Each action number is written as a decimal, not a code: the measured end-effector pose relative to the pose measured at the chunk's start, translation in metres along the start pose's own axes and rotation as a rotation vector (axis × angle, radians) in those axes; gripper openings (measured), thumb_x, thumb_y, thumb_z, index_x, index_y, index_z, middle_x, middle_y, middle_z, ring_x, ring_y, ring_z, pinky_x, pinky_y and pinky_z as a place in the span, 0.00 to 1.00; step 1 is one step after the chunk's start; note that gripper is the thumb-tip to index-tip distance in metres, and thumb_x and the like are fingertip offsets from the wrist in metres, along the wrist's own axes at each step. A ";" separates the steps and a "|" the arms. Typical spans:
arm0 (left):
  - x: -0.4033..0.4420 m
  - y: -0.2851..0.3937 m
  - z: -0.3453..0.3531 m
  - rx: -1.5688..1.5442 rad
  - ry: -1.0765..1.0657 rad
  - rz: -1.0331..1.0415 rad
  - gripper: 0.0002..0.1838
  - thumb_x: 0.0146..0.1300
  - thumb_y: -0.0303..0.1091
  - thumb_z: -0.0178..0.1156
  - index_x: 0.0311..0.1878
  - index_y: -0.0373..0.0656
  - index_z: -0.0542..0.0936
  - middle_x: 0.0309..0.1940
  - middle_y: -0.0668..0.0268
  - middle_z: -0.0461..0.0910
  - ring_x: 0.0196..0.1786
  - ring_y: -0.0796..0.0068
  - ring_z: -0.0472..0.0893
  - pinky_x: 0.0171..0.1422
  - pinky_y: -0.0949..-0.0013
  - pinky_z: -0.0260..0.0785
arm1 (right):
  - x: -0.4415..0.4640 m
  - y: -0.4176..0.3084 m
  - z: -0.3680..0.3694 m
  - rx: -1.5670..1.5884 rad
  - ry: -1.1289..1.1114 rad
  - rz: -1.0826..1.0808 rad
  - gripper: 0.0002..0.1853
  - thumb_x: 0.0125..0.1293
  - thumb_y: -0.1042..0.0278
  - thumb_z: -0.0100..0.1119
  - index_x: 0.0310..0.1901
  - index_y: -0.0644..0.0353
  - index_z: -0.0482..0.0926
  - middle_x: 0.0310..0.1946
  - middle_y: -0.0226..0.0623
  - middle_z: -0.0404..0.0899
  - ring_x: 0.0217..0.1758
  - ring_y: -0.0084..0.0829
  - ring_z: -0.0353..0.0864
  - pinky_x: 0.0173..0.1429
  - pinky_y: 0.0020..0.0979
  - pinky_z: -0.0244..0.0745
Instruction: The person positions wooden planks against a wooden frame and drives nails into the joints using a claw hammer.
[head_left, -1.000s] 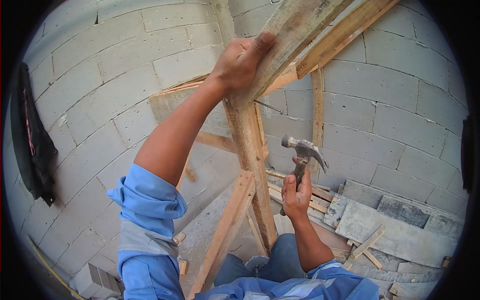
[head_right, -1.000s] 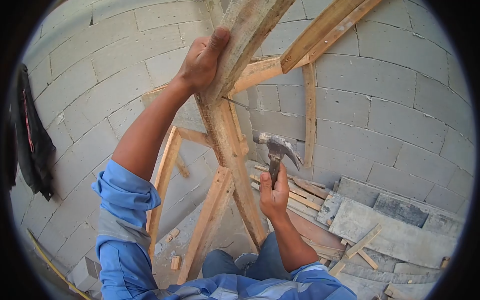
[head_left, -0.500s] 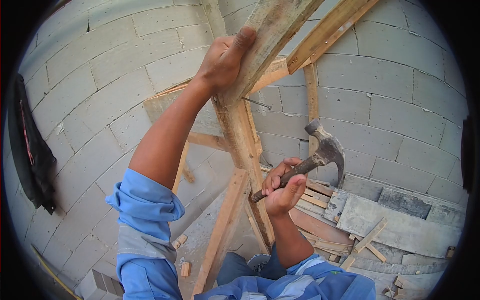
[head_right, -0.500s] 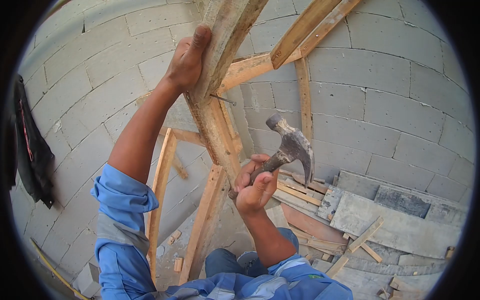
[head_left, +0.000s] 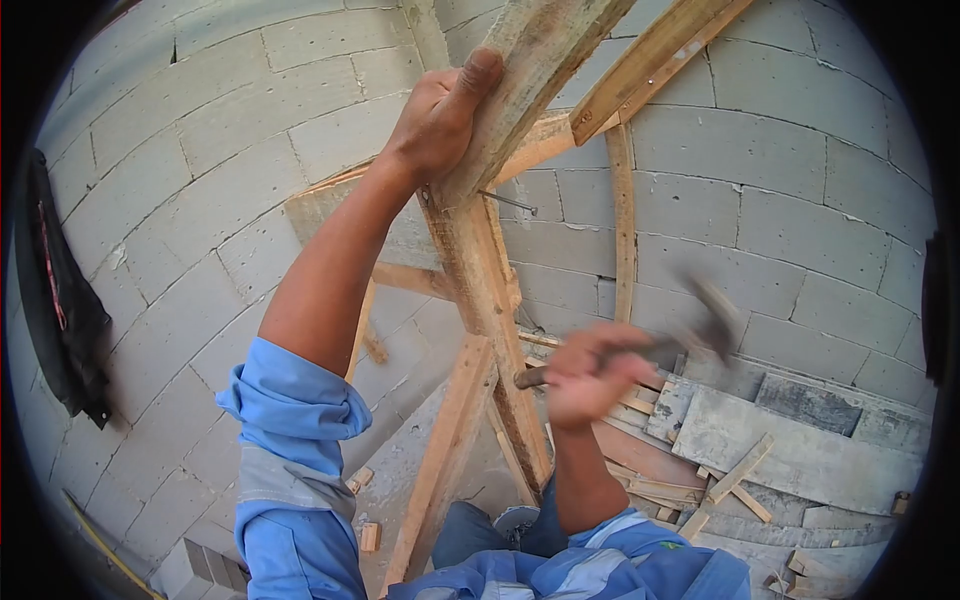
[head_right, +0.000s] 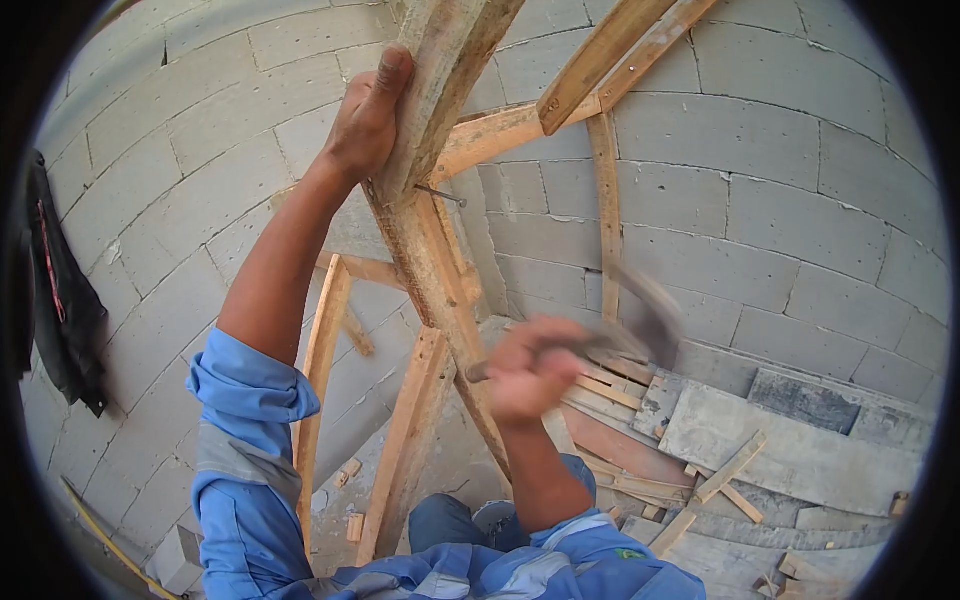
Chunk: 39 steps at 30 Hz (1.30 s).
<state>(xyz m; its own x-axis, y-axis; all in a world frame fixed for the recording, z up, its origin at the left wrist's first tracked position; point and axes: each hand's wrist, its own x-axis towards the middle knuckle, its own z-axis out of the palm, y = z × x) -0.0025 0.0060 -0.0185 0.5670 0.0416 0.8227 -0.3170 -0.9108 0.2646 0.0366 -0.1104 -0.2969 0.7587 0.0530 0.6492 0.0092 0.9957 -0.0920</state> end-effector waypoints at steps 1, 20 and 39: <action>0.000 0.000 0.001 -0.008 -0.001 -0.001 0.44 0.70 0.77 0.45 0.27 0.38 0.81 0.22 0.71 0.75 0.29 0.82 0.71 0.35 0.71 0.66 | 0.002 0.002 0.009 -0.104 -0.078 0.106 0.31 0.78 0.30 0.38 0.56 0.53 0.69 0.23 0.25 0.63 0.15 0.17 0.60 0.17 0.22 0.61; 0.001 0.000 0.001 0.011 -0.004 0.000 0.46 0.70 0.78 0.42 0.33 0.36 0.82 0.26 0.71 0.77 0.32 0.82 0.72 0.38 0.71 0.67 | 0.005 -0.028 0.024 0.039 0.072 -0.006 0.30 0.76 0.28 0.40 0.45 0.52 0.69 0.21 0.25 0.63 0.15 0.19 0.60 0.16 0.24 0.64; 0.001 -0.004 -0.001 0.018 0.014 0.000 0.47 0.70 0.79 0.42 0.30 0.36 0.82 0.25 0.71 0.77 0.33 0.82 0.73 0.39 0.71 0.67 | -0.015 -0.016 0.019 0.254 0.182 -0.042 0.31 0.77 0.28 0.35 0.46 0.52 0.67 0.21 0.25 0.64 0.14 0.19 0.60 0.16 0.26 0.64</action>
<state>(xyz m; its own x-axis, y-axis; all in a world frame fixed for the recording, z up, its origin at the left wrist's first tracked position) -0.0012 0.0103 -0.0187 0.5559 0.0474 0.8299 -0.3032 -0.9180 0.2556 0.0126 -0.1254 -0.2910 0.8654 0.0203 0.5007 -0.1031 0.9850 0.1383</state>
